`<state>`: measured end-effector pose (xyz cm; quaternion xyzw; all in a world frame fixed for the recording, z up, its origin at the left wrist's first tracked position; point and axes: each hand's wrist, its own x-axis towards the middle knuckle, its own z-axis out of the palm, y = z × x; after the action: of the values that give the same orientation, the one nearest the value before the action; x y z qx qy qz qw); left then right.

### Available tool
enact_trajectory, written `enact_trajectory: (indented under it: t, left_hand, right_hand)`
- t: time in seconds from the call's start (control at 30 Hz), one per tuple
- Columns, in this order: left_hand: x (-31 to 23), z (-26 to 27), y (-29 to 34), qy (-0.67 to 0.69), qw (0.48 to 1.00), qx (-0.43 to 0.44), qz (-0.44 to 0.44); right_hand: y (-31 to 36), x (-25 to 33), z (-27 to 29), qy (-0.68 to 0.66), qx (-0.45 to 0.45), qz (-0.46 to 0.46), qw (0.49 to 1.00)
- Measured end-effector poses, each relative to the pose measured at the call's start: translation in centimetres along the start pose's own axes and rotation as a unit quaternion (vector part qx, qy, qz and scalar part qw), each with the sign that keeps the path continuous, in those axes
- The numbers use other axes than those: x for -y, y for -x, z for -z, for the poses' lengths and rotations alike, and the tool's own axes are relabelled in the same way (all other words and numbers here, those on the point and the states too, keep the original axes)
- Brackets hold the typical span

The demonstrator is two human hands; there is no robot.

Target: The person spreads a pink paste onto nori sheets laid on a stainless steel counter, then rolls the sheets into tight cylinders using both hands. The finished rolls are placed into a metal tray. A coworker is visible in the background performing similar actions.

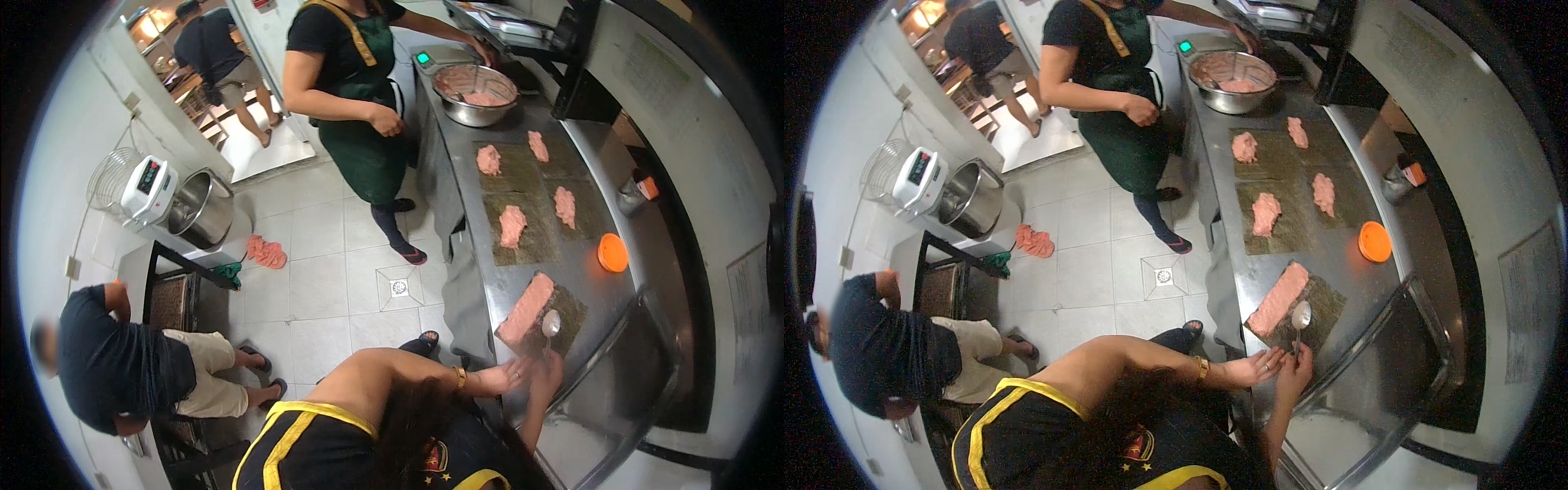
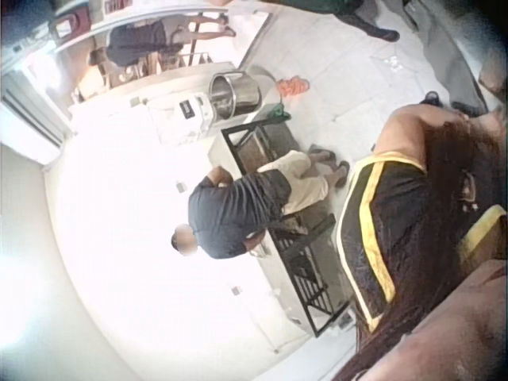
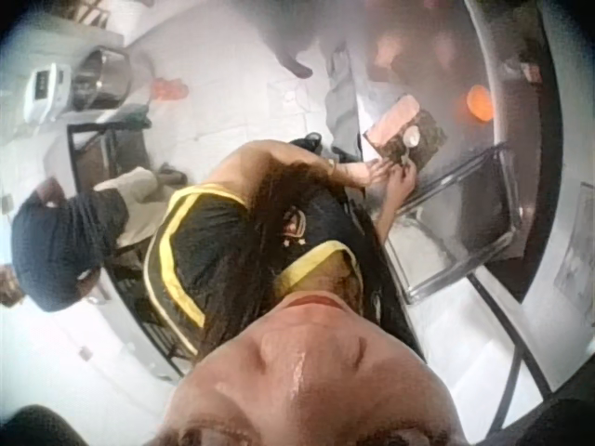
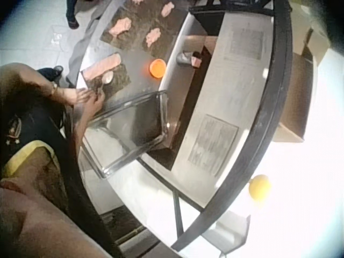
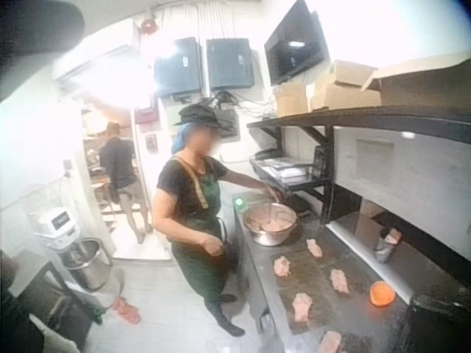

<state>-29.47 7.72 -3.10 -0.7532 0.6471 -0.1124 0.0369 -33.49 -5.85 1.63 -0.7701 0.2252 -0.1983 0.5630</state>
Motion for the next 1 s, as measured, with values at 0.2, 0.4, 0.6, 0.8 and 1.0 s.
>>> enact_trajectory:
  t: [0.2,0.4,0.6,0.8,1.0]
  left_hand:
    - [0.6,0.2,0.3,0.045,0.999,0.014,-0.014]
    - [-0.3,-0.6,0.3,0.011,0.999,0.004,0.038]
    - [0.4,1.3,-0.6,-0.02,0.999,0.049,0.009]
    - [-0.2,1.0,-0.4,0.0,0.998,0.06,0.015]
    - [-0.1,2.9,-0.3,-0.038,0.996,0.069,0.029]
  right_hand:
    - [0.2,0.7,0.2,0.066,0.01,-0.03,0.997]
    - [0.3,3.6,-0.1,0.292,0.008,-0.009,0.956]
    - [0.7,4.6,-0.4,0.402,0.009,-0.008,0.915]
    - [3.1,7.5,-1.8,0.455,0.067,-0.011,0.888]
    - [5.3,6.2,-3.3,0.52,0.093,0.08,0.845]
